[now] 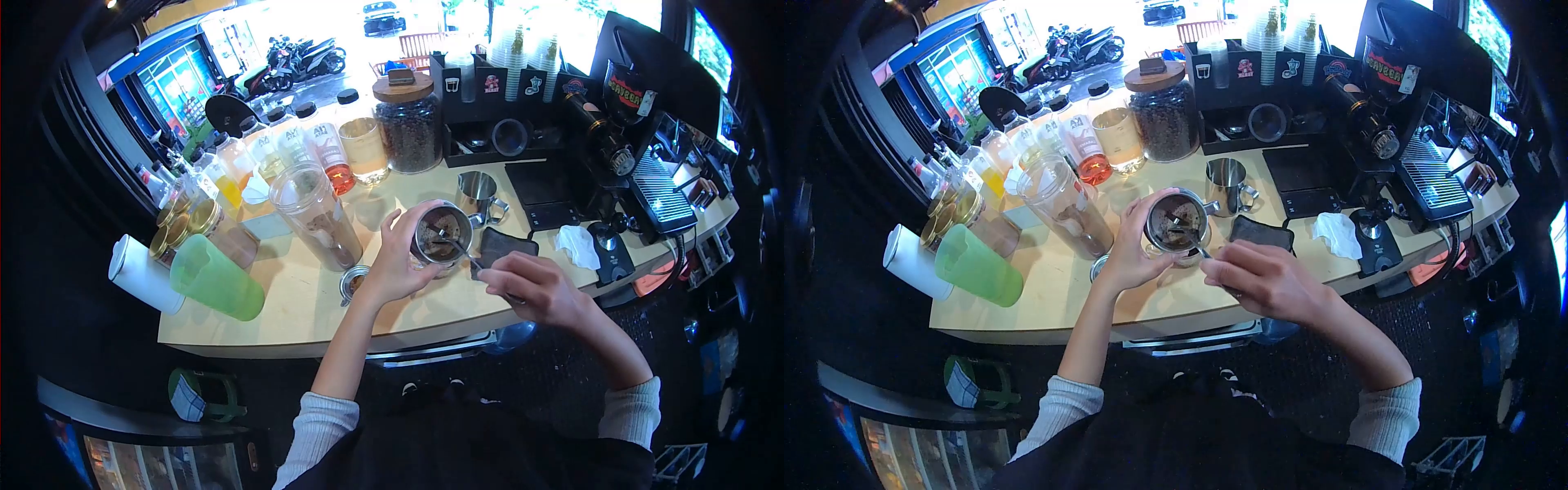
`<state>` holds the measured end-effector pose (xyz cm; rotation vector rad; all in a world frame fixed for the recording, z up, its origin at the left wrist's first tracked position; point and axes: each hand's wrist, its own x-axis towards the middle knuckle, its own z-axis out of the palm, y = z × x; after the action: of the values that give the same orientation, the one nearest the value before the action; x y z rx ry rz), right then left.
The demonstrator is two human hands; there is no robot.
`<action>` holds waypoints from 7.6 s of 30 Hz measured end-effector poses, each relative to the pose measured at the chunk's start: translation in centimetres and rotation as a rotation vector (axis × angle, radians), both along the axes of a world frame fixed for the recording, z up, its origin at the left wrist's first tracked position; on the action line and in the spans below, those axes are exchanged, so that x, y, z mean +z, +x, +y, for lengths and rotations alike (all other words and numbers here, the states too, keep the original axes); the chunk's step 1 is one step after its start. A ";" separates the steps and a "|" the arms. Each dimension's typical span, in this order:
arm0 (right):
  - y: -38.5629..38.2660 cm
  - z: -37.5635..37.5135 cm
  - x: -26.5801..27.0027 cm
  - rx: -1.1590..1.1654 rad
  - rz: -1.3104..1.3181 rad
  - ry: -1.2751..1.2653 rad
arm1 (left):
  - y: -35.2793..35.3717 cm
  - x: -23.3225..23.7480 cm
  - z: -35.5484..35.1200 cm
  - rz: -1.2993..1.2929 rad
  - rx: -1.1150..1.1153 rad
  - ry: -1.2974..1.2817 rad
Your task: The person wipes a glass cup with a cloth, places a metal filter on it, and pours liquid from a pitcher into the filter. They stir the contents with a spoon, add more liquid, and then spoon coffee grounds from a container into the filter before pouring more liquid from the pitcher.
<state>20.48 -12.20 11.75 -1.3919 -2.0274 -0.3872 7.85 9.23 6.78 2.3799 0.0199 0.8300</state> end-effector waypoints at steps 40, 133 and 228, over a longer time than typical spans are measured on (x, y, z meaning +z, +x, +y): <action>4.9 -1.4 0.1 0.186 -0.056 -0.118 | 0.6 0.9 -3.0 0.104 0.131 0.066; -0.3 8.9 3.9 -0.268 0.214 -0.101 | -0.1 0.0 -1.0 -0.093 0.195 0.332; 2.5 4.5 4.3 -0.070 0.797 -0.215 | 1.0 -3.0 2.2 0.036 -0.144 -0.329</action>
<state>22.98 -7.72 16.01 -1.4348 -1.3825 0.3336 8.86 11.41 3.83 2.0597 -0.0004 0.6603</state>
